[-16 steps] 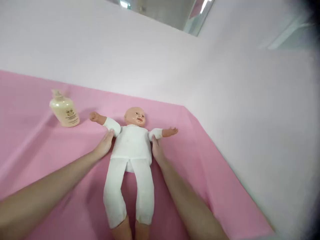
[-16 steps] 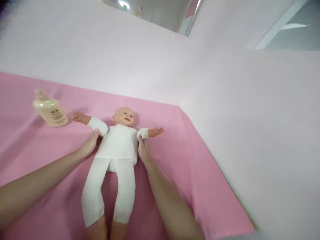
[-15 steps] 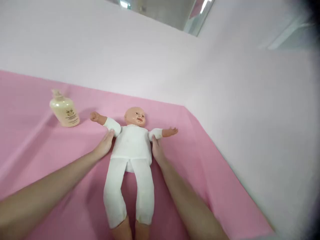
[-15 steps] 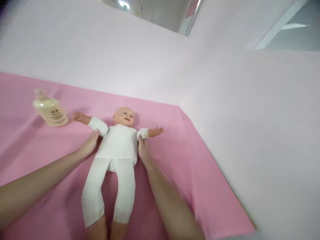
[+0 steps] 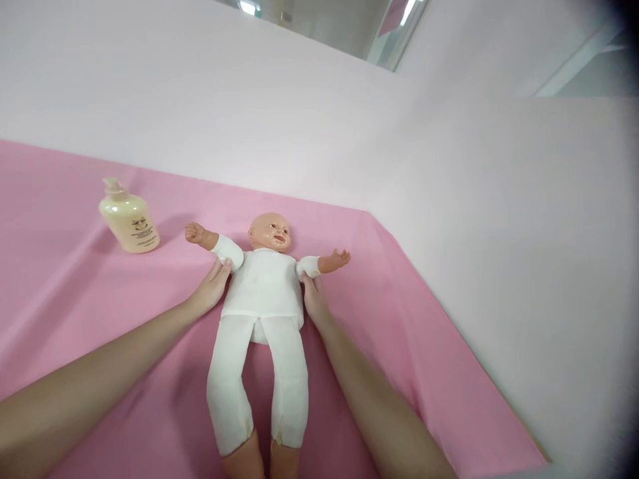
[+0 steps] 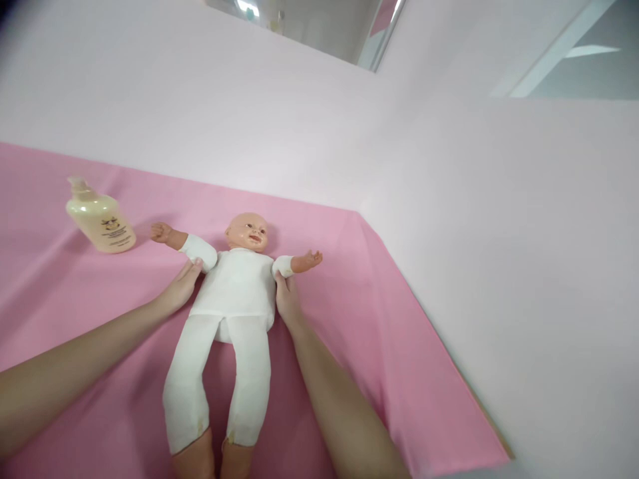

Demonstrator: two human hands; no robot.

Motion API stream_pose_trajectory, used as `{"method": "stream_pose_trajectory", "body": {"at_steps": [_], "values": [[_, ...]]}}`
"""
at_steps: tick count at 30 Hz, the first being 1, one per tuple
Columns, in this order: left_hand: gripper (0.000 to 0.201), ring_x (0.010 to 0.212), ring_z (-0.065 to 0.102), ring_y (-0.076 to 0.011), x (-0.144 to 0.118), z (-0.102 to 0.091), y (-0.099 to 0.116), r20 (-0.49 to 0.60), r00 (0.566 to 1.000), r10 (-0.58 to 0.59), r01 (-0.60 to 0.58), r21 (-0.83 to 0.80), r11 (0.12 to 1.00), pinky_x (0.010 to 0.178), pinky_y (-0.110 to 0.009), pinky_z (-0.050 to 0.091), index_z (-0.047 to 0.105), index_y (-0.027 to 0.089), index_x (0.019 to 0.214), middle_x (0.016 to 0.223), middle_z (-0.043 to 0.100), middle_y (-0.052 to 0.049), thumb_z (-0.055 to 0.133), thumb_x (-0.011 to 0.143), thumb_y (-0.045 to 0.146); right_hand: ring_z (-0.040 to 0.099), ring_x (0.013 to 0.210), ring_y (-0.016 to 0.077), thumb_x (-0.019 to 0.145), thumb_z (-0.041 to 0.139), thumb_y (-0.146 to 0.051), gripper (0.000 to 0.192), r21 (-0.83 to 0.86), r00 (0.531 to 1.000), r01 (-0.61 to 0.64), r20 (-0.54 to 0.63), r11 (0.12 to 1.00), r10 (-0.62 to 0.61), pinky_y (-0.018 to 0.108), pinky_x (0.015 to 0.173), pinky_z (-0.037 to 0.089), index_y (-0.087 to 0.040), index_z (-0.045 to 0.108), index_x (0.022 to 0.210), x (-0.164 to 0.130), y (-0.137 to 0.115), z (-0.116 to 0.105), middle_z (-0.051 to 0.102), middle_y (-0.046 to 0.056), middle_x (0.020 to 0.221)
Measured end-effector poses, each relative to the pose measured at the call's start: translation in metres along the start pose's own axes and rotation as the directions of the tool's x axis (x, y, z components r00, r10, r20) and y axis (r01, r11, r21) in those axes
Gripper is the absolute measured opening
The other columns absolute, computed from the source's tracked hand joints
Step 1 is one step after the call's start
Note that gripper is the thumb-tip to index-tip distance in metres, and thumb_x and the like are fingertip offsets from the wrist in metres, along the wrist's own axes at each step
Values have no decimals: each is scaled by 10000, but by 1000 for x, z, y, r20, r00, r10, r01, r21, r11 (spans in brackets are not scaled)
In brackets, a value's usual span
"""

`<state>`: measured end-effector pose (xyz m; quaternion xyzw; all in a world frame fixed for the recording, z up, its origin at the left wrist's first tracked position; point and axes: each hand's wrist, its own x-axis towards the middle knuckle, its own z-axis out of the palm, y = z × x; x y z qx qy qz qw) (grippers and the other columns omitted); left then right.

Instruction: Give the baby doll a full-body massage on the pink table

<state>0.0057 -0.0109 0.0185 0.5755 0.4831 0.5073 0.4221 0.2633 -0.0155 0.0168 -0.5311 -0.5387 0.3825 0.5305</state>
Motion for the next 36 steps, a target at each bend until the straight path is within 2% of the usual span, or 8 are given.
{"method": "stream_pose_trajectory", "body": {"at_steps": [5, 9, 12, 17, 25, 28, 32, 36], "values": [[535, 1450, 417, -288, 0, -1, 0, 22, 1000, 13, -15, 66, 998, 1224, -469, 306, 494, 201, 1403, 1497, 523, -117, 370, 1006, 536, 491, 1394, 315, 887, 562, -444, 527, -34, 1000, -6, 17, 999, 7, 531, 1197, 352, -221, 580, 1364, 2, 4, -2, 584, 99, 1454], [491, 1400, 455, -300, 1, -2, 1, 141, 977, 158, -186, 213, 959, 1201, -481, 345, 547, 218, 1361, 1455, 536, -105, 491, 961, 498, 477, 1402, 278, 871, 598, -414, 519, -78, 995, 89, 48, 993, -85, 504, 1213, 338, -271, 572, 1369, 2, 7, -2, 558, 72, 1465], [505, 1445, 395, -291, 0, -3, 1, 210, 953, 219, -265, 230, 936, 1229, -466, 310, 510, 245, 1418, 1512, 470, -97, 485, 968, 472, 487, 1386, 254, 872, 622, -409, 474, -89, 977, 197, 101, 976, -188, 464, 1217, 340, -301, 605, 1332, 2, 7, -1, 563, 62, 1432], [506, 1468, 362, -286, -1, -4, 4, 227, 950, 214, -267, 235, 935, 1251, -463, 281, 505, 241, 1436, 1522, 455, -98, 456, 986, 466, 485, 1376, 252, 887, 616, -433, 438, -100, 957, 269, 139, 958, -254, 456, 1218, 334, -304, 630, 1305, 2, 3, -2, 554, 72, 1398], [485, 1435, 403, -284, -2, -3, 6, 218, 943, 252, -301, 234, 924, 1230, -450, 318, 517, 256, 1415, 1490, 492, -85, 476, 979, 464, 435, 1414, 248, 919, 575, -496, 446, -141, 936, 330, 180, 933, -304, 454, 1240, 293, -303, 619, 1319, 2, 3, -2, 533, 72, 1421], [476, 1401, 434, -282, 0, -3, 0, 184, 948, 261, -299, 229, 926, 1220, -467, 320, 511, 232, 1396, 1451, 521, -101, 461, 983, 463, 435, 1421, 241, 923, 564, -491, 499, -102, 949, 290, 161, 952, -272, 464, 1237, 303, -300, 553, 1383, 3, 9, -1, 522, 73, 1459], [464, 1385, 456, -298, 1, -3, -3, 139, 968, 208, -235, 210, 949, 1215, -494, 313, 505, 201, 1370, 1448, 533, -116, 421, 985, 446, 382, 1474, 250, 899, 570, -519, 628, -38, 986, 141, 91, 989, -137, 495, 1254, 260, -280, 454, 1468, 3, 13, 0, 457, 65, 1555], [529, 1436, 409, -301, -1, -2, 3, 109, 987, 118, -136, 174, 975, 1232, -480, 289, 405, 208, 1468, 1528, 475, -110, 417, 978, 406, 408, 1467, 268, 891, 570, -555, 622, -2, 999, 13, 47, 1000, -12, 499, 1248, 275, -257, 513, 1434, 0, 6, -1, 500, 69, 1539]]}}
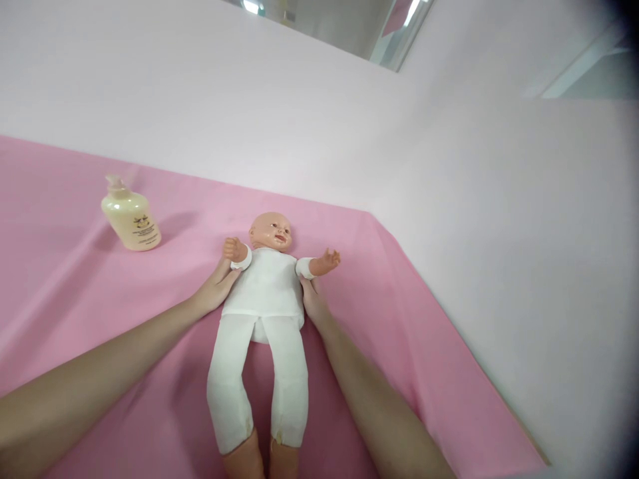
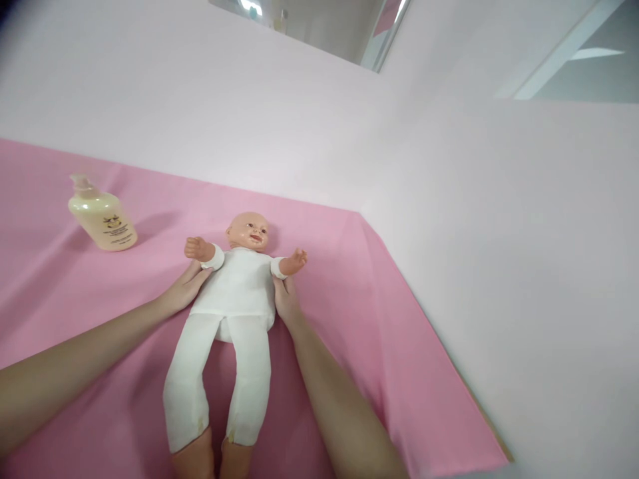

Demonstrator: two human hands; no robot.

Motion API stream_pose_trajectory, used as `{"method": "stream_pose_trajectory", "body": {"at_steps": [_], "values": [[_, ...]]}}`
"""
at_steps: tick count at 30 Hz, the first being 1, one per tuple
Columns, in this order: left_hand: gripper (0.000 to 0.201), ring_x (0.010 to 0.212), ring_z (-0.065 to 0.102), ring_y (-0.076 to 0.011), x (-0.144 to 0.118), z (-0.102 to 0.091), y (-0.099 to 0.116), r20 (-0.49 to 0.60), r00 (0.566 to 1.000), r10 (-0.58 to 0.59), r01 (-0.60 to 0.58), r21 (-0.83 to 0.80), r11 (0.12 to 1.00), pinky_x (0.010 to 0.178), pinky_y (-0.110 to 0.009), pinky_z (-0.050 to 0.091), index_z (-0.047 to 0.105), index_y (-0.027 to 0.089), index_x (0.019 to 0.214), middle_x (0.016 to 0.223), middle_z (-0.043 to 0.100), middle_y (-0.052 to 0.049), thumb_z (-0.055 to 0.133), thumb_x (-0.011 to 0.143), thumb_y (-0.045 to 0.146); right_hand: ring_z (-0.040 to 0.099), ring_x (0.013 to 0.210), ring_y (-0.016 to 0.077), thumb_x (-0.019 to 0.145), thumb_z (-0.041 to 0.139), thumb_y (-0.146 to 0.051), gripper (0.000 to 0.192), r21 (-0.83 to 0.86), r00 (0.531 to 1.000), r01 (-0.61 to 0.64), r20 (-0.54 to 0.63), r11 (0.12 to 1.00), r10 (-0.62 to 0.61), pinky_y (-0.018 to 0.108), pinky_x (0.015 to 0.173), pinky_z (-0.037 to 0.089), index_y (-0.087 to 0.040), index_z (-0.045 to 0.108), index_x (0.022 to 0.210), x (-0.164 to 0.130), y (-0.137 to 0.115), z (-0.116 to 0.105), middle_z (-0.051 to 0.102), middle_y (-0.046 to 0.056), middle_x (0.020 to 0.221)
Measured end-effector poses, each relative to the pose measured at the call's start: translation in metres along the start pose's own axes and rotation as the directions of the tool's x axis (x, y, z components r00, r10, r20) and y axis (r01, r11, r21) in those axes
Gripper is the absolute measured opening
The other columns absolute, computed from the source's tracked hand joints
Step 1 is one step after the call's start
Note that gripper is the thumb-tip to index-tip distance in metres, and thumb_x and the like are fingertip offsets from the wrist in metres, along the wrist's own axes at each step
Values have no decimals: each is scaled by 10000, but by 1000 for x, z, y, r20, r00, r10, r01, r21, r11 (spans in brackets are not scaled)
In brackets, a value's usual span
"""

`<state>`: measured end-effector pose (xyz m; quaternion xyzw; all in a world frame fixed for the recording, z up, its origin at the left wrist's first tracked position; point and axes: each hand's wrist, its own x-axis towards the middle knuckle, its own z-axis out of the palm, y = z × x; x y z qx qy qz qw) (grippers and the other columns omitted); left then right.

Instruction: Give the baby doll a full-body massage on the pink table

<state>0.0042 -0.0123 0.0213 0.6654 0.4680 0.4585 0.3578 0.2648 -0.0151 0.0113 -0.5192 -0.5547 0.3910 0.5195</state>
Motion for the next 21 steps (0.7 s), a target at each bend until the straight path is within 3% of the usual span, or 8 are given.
{"method": "stream_pose_trajectory", "body": {"at_steps": [6, 13, 17, 21], "values": [[538, 1440, 412, -296, -1, 1, 4, -22, 999, -29, 28, -19, 999, 1235, -475, 290, 399, 207, 1475, 1520, 493, -107, 409, 979, 415, 472, 1423, 295, 901, 547, -610, 589, 17, 996, -77, -41, 997, 78, 518, 1217, 336, -255, 589, 1369, -3, -10, 1, 591, 74, 1460], [563, 1473, 368, -295, -1, 0, 6, -6, 999, -33, 32, -26, 999, 1251, -469, 257, 364, 190, 1490, 1579, 421, -113, 391, 977, 420, 438, 1450, 276, 911, 532, -612, 610, 5, 997, -75, -28, 997, 75, 515, 1234, 306, -259, 541, 1408, -3, -9, 1, 545, 75, 1503], [537, 1447, 403, -302, -1, 0, 7, -18, 999, -46, 45, -7, 999, 1235, -484, 291, 393, 190, 1469, 1539, 470, -119, 394, 981, 415, 448, 1442, 271, 926, 511, -598, 588, -8, 996, -88, -16, 996, 88, 503, 1225, 324, -260, 537, 1407, -3, -10, 0, 547, 81, 1498], [499, 1445, 400, -298, -1, 0, 5, 35, 998, 51, -53, 78, 996, 1237, -480, 289, 476, 208, 1437, 1520, 482, -108, 404, 988, 414, 457, 1426, 263, 940, 506, -526, 530, -83, 997, 53, 58, 995, -48, 484, 1230, 309, -263, 551, 1399, -4, -13, 0, 559, 80, 1468]]}}
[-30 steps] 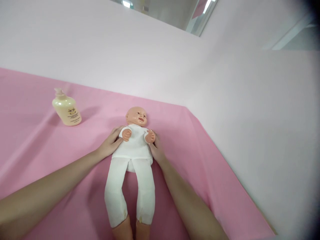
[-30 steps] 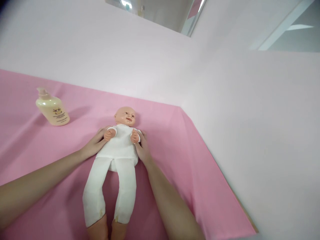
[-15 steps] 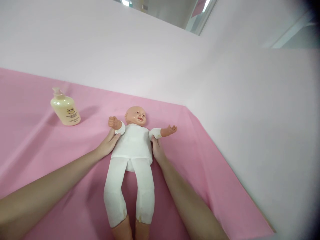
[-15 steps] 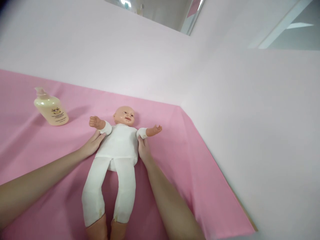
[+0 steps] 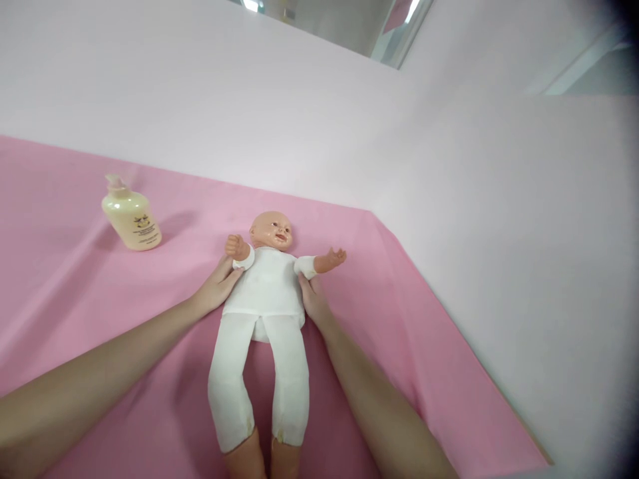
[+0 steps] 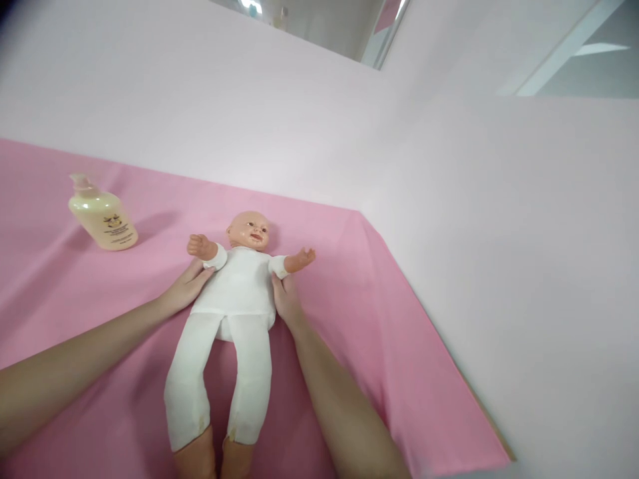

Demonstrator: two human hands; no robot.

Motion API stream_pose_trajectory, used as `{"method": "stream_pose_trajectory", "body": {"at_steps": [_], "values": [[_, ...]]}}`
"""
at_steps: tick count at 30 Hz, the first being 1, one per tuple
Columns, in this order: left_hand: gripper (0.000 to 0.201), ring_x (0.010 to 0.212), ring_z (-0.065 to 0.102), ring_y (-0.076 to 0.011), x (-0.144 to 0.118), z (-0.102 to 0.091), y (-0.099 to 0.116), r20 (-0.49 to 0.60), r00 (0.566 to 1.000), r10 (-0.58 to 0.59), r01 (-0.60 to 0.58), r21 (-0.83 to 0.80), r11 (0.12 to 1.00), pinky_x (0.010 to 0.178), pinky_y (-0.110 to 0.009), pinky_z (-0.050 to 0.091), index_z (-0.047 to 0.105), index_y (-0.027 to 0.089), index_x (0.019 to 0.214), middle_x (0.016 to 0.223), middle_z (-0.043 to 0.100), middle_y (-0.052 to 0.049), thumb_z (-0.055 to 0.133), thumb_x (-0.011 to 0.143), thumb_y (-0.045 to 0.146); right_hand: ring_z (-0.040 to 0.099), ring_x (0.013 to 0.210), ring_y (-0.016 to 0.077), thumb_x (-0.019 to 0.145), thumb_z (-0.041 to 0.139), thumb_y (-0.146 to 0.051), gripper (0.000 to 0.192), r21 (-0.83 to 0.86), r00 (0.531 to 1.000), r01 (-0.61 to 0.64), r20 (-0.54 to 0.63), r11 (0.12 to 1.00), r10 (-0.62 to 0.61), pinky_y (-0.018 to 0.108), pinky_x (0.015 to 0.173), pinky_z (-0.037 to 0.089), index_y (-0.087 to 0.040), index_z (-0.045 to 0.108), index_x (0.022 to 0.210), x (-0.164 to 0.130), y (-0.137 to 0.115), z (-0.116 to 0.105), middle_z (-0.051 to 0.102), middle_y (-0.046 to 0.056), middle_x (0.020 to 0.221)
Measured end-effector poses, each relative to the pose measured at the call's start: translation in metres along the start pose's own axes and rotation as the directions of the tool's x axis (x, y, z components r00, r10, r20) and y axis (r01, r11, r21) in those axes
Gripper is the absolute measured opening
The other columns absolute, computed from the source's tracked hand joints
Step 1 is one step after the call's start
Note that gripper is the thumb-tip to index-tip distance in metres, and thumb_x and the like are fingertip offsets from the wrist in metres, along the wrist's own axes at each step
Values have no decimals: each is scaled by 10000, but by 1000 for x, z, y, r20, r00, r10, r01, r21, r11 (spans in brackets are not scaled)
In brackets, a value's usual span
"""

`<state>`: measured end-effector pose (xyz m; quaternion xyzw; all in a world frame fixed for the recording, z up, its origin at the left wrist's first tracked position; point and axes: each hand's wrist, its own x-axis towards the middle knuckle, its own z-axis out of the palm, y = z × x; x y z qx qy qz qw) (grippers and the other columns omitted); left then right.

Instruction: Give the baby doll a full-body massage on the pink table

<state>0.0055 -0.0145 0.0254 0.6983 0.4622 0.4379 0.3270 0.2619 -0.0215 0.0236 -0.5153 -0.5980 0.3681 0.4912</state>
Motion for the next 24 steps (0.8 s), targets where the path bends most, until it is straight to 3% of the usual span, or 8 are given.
{"method": "stream_pose_trajectory", "body": {"at_steps": [4, 16, 20, 24], "values": [[505, 1519, 282, -285, -2, 0, -2, 120, 985, 122, -137, 124, 983, 1260, -481, 232, 468, 243, 1485, 1608, 344, -95, 386, 993, 324, 429, 1426, 235, 909, 532, -377, 419, -92, 978, 202, 81, 975, -195, 439, 1253, 260, -305, 638, 1308, 0, -5, -1, 536, 37, 1463], [527, 1532, 263, -264, -4, -1, -4, 107, 985, 132, -147, 145, 978, 1259, -456, 256, 437, 287, 1514, 1615, 330, -62, 370, 992, 276, 436, 1411, 234, 901, 529, -364, 422, -117, 985, 168, 60, 979, -162, 451, 1237, 287, -307, 633, 1306, -1, -9, 0, 516, 49, 1460], [501, 1488, 342, -270, -2, 0, -2, 43, 996, 79, -80, 27, 996, 1253, -452, 271, 488, 270, 1471, 1563, 421, -75, 431, 979, 348, 432, 1430, 238, 923, 533, -502, 498, -53, 994, 111, 15, 992, -110, 457, 1244, 277, -296, 570, 1375, 0, -2, 1, 531, 57, 1480], [474, 1399, 463, -288, 0, 0, 1, -74, 992, -105, 91, -173, 981, 1212, -481, 329, 556, 235, 1379, 1463, 555, -85, 469, 968, 454, 402, 1469, 266, 911, 532, -581, 623, 47, 999, -11, -34, 999, 12, 486, 1243, 286, -270, 490, 1449, 2, 6, 1, 498, 63, 1533]]}}
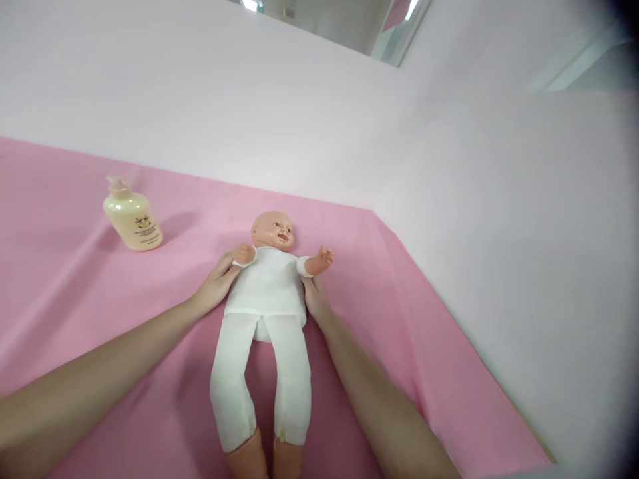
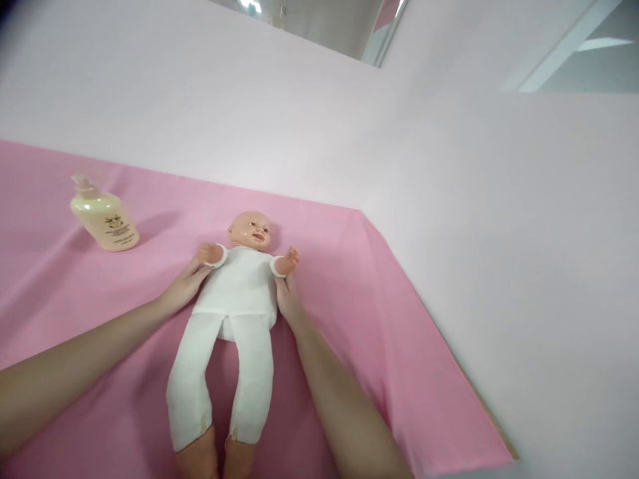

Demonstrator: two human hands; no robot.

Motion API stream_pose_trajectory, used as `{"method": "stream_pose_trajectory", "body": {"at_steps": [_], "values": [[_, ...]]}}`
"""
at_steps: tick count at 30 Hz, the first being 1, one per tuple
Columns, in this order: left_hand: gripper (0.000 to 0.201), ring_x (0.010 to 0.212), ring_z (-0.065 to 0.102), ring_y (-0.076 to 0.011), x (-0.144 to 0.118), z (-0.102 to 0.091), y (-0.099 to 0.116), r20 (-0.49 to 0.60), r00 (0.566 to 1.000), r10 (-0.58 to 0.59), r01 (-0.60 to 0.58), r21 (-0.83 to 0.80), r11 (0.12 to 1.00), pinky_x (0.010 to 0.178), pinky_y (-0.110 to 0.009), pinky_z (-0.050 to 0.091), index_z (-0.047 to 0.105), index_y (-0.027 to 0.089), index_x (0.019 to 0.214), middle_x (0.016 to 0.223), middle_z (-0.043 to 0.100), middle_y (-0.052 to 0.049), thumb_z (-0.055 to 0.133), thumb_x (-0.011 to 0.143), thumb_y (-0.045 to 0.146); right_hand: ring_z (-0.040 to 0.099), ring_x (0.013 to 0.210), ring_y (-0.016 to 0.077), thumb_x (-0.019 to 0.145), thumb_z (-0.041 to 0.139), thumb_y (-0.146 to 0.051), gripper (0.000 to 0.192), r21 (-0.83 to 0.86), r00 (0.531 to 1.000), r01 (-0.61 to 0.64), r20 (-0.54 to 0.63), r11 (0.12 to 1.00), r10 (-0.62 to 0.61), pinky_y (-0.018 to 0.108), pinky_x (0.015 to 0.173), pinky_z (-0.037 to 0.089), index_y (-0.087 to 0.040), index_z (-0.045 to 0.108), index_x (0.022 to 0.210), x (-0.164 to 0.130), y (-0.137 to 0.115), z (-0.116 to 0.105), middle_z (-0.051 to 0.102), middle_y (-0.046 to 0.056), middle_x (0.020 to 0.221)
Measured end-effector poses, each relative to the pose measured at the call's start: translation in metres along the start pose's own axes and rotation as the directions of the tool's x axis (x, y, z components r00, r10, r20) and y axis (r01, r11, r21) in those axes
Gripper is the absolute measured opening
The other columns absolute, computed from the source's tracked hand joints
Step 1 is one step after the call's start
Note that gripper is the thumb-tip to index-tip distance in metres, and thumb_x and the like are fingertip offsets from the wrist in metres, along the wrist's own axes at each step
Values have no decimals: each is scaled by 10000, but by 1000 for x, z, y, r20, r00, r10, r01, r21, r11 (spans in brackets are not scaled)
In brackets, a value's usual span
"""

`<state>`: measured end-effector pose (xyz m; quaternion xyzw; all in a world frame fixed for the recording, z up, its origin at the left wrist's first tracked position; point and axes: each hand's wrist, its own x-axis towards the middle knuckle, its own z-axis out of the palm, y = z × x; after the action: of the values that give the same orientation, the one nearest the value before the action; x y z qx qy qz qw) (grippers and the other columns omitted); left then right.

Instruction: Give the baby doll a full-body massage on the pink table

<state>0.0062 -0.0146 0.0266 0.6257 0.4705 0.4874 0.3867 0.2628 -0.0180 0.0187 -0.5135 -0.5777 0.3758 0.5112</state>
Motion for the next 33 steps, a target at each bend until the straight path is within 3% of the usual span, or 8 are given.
{"method": "stream_pose_trajectory", "body": {"at_steps": [4, 9, 14, 17, 22, 33], "values": [[547, 1391, 482, -280, 1, 1, 4, -15, 997, -79, 76, -154, 985, 1202, -472, 338, 480, 208, 1442, 1487, 548, -106, 439, 983, 502, 428, 1454, 313, 925, 516, -584, 612, 33, 998, -54, -25, 998, 55, 532, 1233, 302, -237, 515, 1429, 0, 0, 0, 537, 83, 1503], [532, 1398, 475, -270, 0, 1, 8, -17, 996, -83, 81, -102, 991, 1201, -446, 343, 480, 205, 1431, 1481, 551, -103, 422, 986, 490, 420, 1462, 302, 938, 471, -644, 602, 36, 999, -46, -23, 998, 47, 553, 1233, 309, -282, 521, 1416, 0, -4, -1, 573, 69, 1469], [518, 1381, 479, -268, 2, 0, 1, -32, 999, -40, 40, -8, 999, 1201, -441, 340, 495, 191, 1398, 1445, 564, -111, 413, 985, 492, 491, 1405, 300, 922, 501, -631, 593, 23, 998, -51, -37, 998, 52, 530, 1209, 351, -258, 560, 1380, 0, -4, 1, 603, 91, 1432], [503, 1353, 497, -290, 2, -1, -4, 13, 1000, 24, -25, 107, 994, 1178, -453, 376, 540, 180, 1366, 1420, 559, -126, 422, 983, 482, 503, 1386, 309, 896, 558, -587, 584, -13, 998, -44, -45, 999, 43, 530, 1199, 354, -248, 568, 1371, 0, -4, 2, 609, 95, 1416], [493, 1491, 338, -277, -1, -2, -6, 177, 965, 194, -230, 218, 948, 1242, -444, 294, 472, 280, 1479, 1569, 389, -80, 429, 1002, 399, 481, 1382, 254, 912, 572, -481, 466, -141, 987, 153, 61, 978, -146, 460, 1207, 345, -293, 601, 1337, 0, -6, 0, 578, 65, 1419], [497, 1484, 353, -271, 0, -2, -15, 170, 959, 229, -263, 221, 939, 1227, -440, 336, 442, 312, 1507, 1562, 396, -73, 421, 1013, 366, 492, 1362, 260, 929, 538, -440, 429, -176, 977, 212, 76, 961, -201, 464, 1193, 366, -286, 621, 1321, 1, -6, 0, 570, 79, 1400]]}}
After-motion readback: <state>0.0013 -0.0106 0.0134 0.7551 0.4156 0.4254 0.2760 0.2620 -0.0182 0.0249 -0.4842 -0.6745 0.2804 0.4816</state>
